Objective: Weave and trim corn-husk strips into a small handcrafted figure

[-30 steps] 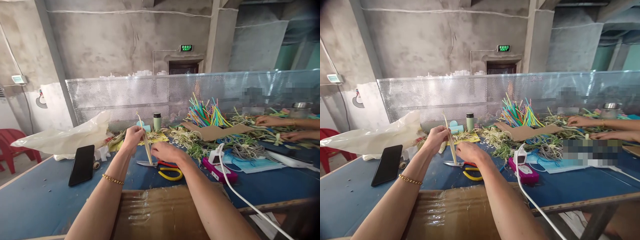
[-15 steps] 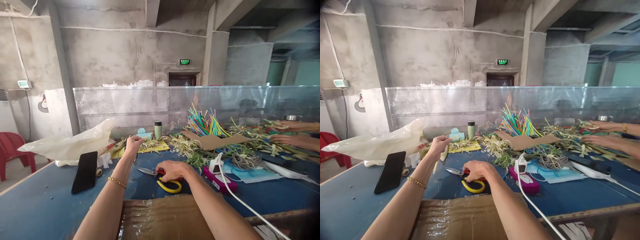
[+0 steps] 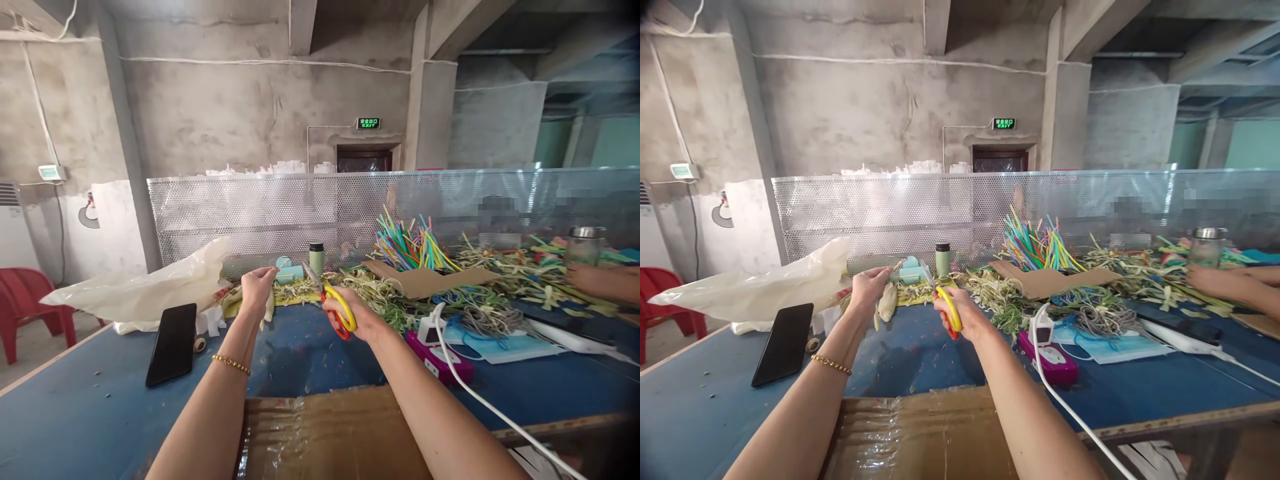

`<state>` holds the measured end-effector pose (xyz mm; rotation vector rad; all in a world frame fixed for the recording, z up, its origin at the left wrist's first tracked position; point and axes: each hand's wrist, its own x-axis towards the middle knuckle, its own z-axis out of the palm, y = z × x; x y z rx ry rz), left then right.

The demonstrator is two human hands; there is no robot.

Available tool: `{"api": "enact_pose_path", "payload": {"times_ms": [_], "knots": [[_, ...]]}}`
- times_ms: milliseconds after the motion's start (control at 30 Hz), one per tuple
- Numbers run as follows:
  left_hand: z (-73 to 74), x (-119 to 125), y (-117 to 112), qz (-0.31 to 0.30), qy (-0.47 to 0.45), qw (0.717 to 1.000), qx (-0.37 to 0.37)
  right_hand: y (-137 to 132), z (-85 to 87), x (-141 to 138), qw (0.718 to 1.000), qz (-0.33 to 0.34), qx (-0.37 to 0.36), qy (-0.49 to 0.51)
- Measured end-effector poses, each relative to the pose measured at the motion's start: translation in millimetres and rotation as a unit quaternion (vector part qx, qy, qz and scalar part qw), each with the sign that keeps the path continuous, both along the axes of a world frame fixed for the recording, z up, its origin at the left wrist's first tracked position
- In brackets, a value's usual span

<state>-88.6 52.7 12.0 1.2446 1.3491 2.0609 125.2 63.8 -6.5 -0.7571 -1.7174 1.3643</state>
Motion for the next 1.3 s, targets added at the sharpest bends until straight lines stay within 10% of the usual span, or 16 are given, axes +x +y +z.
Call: {"api": "enact_pose_path", "payload": {"times_ms": [200,700,1300], "knots": [[-4.0,-3.3,4.1,0.035,0.027,0.999,0.002,-1.7,-3.0,-7.3,0.993,0.057,-0.104,0.023],[-6.4,19.4,3.5,-0.037,0.201,0.979,0.0,-4.8,3.1,-10.4,0.999,-0.03,-0.013,0.007],[-4.1,13.4,2.6,0.016,0.194,0.981,0.021,-7.3,5.6,-9.3,0.998,-0.048,0.041,-0.006]]}}
